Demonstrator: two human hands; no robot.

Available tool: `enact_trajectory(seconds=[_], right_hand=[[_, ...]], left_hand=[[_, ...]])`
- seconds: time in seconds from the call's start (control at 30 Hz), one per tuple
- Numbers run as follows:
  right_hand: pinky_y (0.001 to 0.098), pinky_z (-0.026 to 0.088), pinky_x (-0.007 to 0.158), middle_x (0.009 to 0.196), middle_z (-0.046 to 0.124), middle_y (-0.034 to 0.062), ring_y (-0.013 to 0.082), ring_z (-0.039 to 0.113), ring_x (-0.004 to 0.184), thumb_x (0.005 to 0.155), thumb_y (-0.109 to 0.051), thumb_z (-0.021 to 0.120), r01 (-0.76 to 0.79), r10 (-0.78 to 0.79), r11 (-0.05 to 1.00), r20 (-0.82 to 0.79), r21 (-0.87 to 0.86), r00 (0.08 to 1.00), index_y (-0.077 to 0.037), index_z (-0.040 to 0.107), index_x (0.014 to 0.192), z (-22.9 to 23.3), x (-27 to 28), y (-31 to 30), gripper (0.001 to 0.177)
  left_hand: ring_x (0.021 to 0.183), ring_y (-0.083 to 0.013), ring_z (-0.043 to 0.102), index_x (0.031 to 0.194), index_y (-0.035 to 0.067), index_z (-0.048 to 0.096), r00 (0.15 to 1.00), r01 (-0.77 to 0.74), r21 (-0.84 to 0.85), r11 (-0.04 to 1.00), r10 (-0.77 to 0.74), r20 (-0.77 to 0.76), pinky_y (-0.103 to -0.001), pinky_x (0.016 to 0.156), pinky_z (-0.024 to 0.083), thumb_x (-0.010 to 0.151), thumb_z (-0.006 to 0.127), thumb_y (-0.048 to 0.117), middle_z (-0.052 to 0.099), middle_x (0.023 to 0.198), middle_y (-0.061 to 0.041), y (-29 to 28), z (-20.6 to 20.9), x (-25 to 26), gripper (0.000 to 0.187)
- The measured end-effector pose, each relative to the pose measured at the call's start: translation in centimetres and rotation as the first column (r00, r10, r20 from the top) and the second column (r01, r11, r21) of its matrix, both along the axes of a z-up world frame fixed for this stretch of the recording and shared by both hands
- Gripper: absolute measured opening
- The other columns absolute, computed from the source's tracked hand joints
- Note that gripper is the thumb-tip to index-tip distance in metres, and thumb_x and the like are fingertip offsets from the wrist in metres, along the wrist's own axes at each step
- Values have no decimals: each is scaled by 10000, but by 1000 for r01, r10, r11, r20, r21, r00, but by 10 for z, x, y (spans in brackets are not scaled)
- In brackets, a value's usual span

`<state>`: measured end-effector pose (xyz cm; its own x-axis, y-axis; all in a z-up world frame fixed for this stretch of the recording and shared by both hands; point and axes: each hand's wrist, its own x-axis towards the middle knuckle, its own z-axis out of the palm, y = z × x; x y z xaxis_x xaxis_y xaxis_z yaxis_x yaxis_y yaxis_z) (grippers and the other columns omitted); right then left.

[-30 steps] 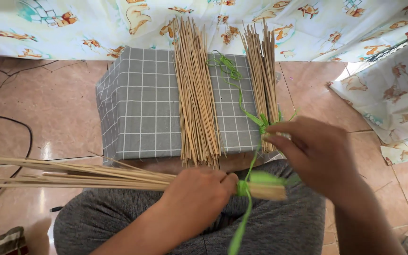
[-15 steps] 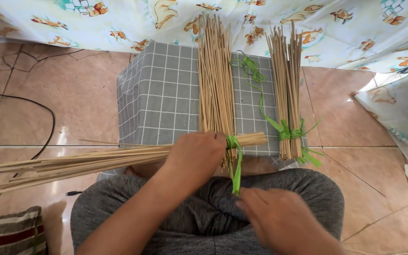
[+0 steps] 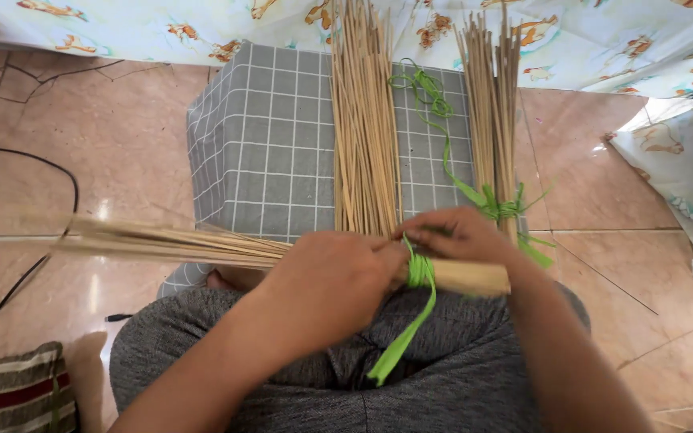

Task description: Organizing and tying bamboo sticks into bundles using plastic strips.

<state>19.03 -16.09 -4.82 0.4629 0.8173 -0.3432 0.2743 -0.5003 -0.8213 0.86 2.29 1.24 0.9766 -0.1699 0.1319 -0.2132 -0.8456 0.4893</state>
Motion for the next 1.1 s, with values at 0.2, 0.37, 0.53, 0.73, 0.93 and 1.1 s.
enact_trajectory(seconds=[0.2,0.37,0.53,0.73,0.93,1.1], right_hand=[[298,432,449,542,641,-12,115,486,439,908,-179,629,-18,36,991,137,-132,990,-124,859,990,13,-76,4,250],[412,531,521,836,712,44,276,677,600,937,-234,615,-240,263,961,729,-138,633,-109,638,1003,55,-101,-12,143],[446,479,496,722,640,-1,254,610,526,841,-274,679,-197,247,964,881,-180,403,-209,661,1074,106,-77,-18,242],[298,387,423,637,711,39,158,497,387,890,-119,735,-187,39,977,788,97,614,-77,795,966,98,-1,19,105],[235,320,428,531,554,-27,78,435,454,927,-206,678,-19,4,988,99,151,995,-53,803,899,3,24,8,200],[222,496,460,640,762,44,91,615,488,894,-14,620,53,-36,982,-99,179,994,-18,793,914,-2,-26,0,174]], left_hand=[[674,-317,708,949,58,674,972,-204,111,973,215,-96,-471,602,570,764,864,434,713,819,-94,24,-19,17,460],[632,-296,701,898,68,666,968,-249,281,927,241,66,-410,551,558,795,700,140,707,785,-101,17,-34,34,130],[627,-258,697,902,64,683,966,-251,356,900,211,148,-376,520,550,815,665,130,716,788,-96,1,-34,37,110],[607,-222,682,977,46,705,987,-115,378,918,63,148,-353,560,532,888,650,210,715,796,-72,-14,-14,22,195],[626,-290,678,908,65,652,998,-50,105,993,46,38,-422,545,526,862,605,122,690,777,-75,6,6,17,87],[525,-342,682,919,60,676,928,-367,-194,910,342,-151,-484,527,509,872,697,220,738,686,-120,22,7,27,167]])
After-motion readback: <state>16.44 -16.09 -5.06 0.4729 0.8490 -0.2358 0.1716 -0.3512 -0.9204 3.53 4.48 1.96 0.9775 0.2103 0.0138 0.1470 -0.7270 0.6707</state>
